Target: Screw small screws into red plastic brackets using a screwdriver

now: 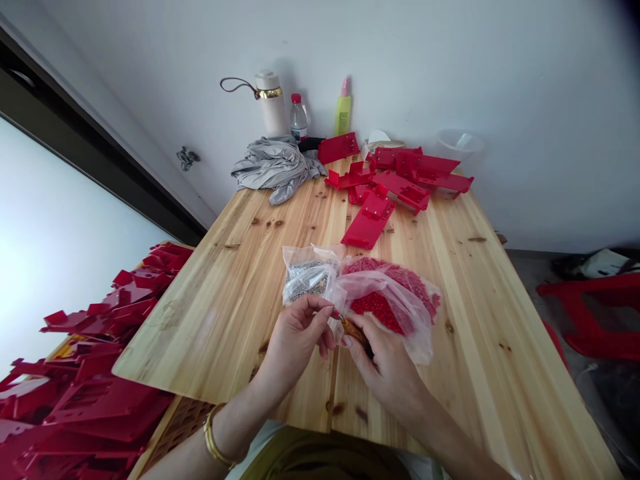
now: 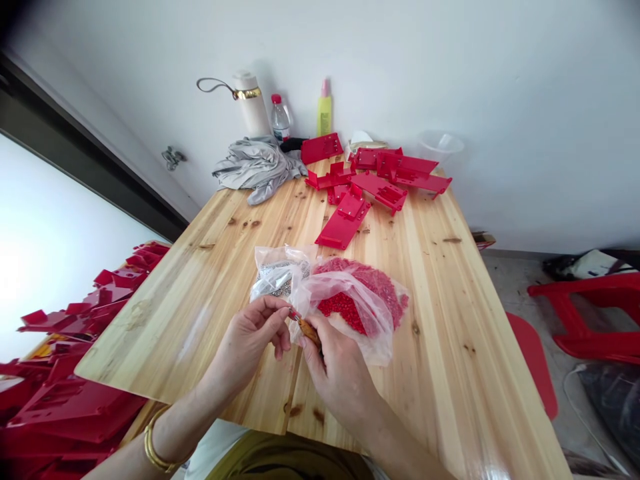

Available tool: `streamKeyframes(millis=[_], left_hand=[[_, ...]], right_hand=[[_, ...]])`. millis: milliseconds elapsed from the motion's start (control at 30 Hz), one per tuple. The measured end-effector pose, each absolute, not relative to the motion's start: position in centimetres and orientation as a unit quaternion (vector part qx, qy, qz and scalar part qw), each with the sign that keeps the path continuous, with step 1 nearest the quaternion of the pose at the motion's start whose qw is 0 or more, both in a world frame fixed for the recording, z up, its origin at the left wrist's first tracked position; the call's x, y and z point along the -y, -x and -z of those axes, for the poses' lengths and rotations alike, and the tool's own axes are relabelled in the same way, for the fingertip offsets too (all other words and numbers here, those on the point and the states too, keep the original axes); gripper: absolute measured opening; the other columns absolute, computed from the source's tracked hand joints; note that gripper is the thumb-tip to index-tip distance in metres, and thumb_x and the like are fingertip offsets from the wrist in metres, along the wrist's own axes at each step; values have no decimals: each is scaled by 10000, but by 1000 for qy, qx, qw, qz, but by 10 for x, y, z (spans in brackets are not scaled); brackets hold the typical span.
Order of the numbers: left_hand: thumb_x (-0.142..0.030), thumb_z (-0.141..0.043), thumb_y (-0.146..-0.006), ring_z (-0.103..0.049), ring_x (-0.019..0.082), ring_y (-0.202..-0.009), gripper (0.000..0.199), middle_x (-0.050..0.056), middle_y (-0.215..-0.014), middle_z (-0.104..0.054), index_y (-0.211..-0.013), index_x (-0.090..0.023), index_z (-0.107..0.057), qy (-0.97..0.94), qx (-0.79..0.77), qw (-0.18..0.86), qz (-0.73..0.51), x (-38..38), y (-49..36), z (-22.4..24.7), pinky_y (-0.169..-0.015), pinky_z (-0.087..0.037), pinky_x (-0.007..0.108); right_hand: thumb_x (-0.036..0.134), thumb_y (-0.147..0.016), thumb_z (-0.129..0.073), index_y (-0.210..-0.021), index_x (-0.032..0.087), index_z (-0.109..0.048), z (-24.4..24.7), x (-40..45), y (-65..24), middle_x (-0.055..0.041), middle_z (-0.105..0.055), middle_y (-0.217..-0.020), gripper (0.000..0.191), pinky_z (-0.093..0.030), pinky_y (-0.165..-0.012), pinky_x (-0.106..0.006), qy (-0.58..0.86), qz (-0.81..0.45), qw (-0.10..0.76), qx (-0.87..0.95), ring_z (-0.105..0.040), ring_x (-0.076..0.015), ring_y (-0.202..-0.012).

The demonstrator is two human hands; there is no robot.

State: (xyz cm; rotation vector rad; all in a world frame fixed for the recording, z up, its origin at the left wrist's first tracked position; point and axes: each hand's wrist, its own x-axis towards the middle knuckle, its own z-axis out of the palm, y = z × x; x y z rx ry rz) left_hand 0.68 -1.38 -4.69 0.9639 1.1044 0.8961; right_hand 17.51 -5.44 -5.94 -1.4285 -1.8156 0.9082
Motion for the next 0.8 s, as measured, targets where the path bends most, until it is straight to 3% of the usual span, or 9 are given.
streamKeyframes(millis=[200,433,500,567,667,733,800], left_hand=[[-472,-675,-875,-565,108,-484,311,-23,-558,-611,-907,-170,-612,-461,-494,618,-402,15,-7,50,-455,-472,199],[-453,-717,-853,-475,63,-463,298,-37,-602,-584,-878,-176,-612,-442,-426,689,-385,13,-12,44,-414,-378,160],[-438,-702,-864,-505,73,-495,276,-16,-661,-624,-899,-177,-620,-497,-404,676,-365,3,-16,34,-448,-409,178],[-411,-668,-887,-589,111,-605,240,23,-768,-676,-937,-177,-649,-601,-398,602,-342,-21,-24,23,-546,-480,221],[-348,-635,-901,-660,186,-858,227,71,-990,-712,-1058,-187,-666,-739,-432,407,-319,-88,-46,13,-732,-529,295],[-263,-714,-819,-635,240,-1080,446,114,-1214,-673,-1240,-179,-594,-737,-489,338,-322,-141,-65,15,-893,-517,341],[-203,-798,-715,-615,289,-1167,627,168,-1282,-641,-1285,-136,-545,-700,-540,364,-293,-186,-84,23,-946,-500,363]], right_hand=[[243,-1011,-461,-1207,197,-555,59,55,-177,-114,-755,-1052,222,-568,-769,-362,542,-328,337,696,-734,-236,-903],[233,-1010,-484,-1211,227,-580,54,59,-187,-69,-737,-1022,222,-563,-797,-314,517,-335,393,683,-714,-198,-907],[265,-1021,-477,-1221,236,-576,52,61,-193,-68,-735,-1030,226,-561,-753,-295,523,-359,411,655,-708,-189,-877],[308,-1034,-457,-1238,236,-559,50,62,-202,-79,-730,-1062,239,-550,-680,-277,539,-386,430,614,-687,-171,-792],[392,-1038,-443,-1197,227,-560,49,61,-212,-83,-710,-1039,257,-496,-556,-261,556,-415,463,552,-598,-142,-638],[439,-1032,-446,-1150,220,-579,48,60,-216,-52,-679,-907,282,-460,-522,-257,558,-426,475,530,-544,-137,-595],[461,-1027,-449,-1116,213,-600,47,59,-218,-10,-610,-759,303,-440,-518,-254,556,-433,477,525,-507,-136,-570]])
